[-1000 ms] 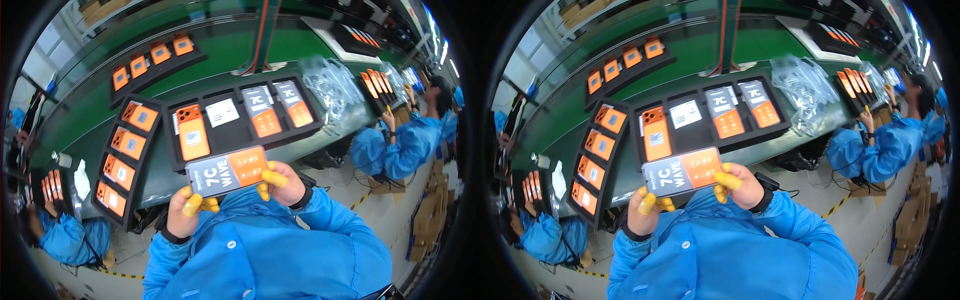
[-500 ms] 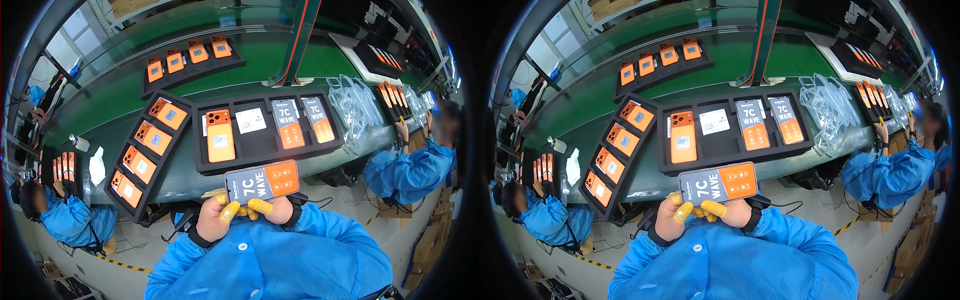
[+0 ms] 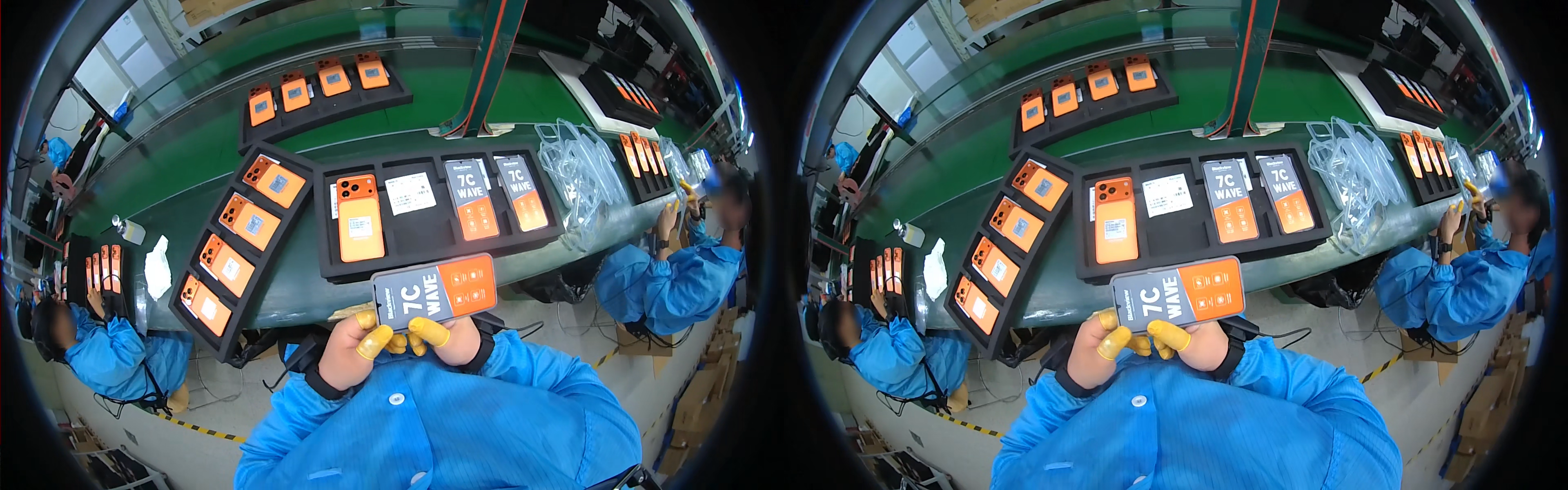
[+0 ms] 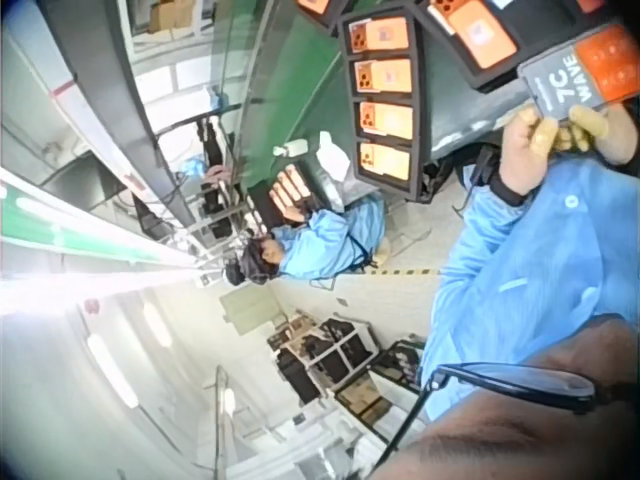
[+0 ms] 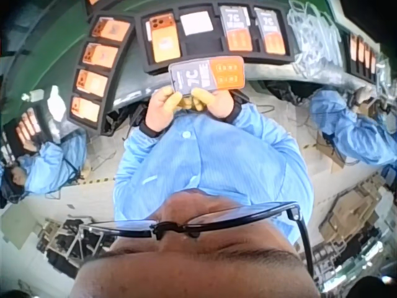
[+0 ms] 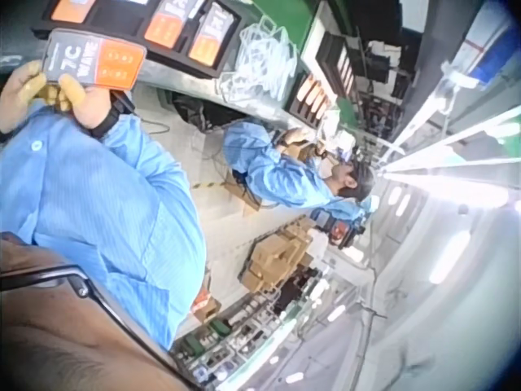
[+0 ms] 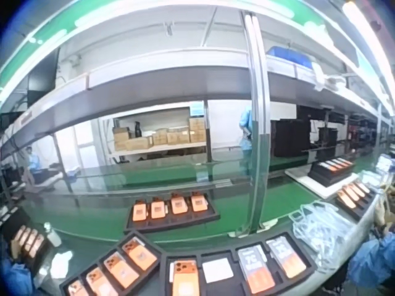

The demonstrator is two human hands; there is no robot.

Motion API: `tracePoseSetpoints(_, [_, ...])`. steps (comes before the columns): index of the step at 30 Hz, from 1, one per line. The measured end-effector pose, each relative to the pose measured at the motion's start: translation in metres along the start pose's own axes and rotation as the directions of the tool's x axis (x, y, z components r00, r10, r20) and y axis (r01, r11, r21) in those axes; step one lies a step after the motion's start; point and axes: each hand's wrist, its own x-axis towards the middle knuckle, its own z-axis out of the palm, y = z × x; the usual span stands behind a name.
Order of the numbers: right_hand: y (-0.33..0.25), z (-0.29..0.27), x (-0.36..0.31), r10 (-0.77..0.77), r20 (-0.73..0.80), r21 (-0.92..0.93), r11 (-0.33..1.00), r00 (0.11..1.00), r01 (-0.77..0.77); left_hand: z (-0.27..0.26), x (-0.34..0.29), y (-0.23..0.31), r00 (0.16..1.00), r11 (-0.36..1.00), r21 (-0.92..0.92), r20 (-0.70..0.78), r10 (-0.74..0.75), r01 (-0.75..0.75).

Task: Inspecting smartphones and placing them into trays on an assembly line.

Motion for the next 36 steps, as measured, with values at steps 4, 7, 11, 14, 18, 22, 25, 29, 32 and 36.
tracePoseSetpoints(4, [-0.002,-0.001,0.004,-0.032,0.061,0.099,0.995,0.998,0.026,-0.003,0.002,0.007,0.989,0.999,-0.042,0.147,0.034,-0.028])
tracePoseSetpoints(7, [-0.004,0.0,0.004,-0.032,0.112,0.167,0.986,0.993,0.013,-0.004,0.004,0.003,0.98,0.997,-0.053,0.188,0.065,-0.056])
tracePoseSetpoints(11, [-0.011,0.005,0.004,0.005,0.12,0.296,0.954,0.993,-0.041,-0.005,0.008,0.005,0.968,0.997,-0.05,0.243,0.069,-0.059])
tracePoseSetpoints(14, [-0.012,0.006,0.004,0.025,0.124,0.388,0.919,0.992,-0.072,-0.001,0.009,0.008,0.962,0.996,-0.06,0.261,0.08,-0.066])
tracePoseSetpoints(18, [-0.01,0.005,0.003,0.04,0.146,0.434,0.895,0.989,-0.1,0.001,0.009,0.006,0.957,0.992,-0.123,0.282,0.072,-0.039])
tracePoseSetpoints(22, [-0.013,0.006,0.001,0.039,0.136,0.471,0.877,0.99,-0.099,0.002,0.01,0.006,0.951,0.988,-0.152,0.305,0.049,-0.002])
tracePoseSetpoints(25, [-0.008,0.003,0.0,-0.001,0.126,0.412,0.91,0.992,-0.051,0.0,0.01,0.003,0.943,0.982,-0.189,0.329,0.049,0.014])
tracePoseSetpoints(29, [-0.004,-0.001,0.004,-0.023,0.123,0.407,0.913,0.992,-0.029,0.001,0.009,0.008,0.949,0.985,-0.174,0.307,0.065,-0.011])
tracePoseSetpoints(32, [-0.002,-0.004,0.007,-0.066,0.131,0.394,0.919,0.989,0.009,0.002,0.01,0.013,0.959,0.986,-0.162,0.283,0.016,0.031])
tracePoseSetpoints(36, [0.0,-0.012,0.002,-0.031,0.044,0.188,0.982,0.999,0.022,0.006,0.008,0.018,0.981,0.988,-0.011,0.122,-0.152,0.154])
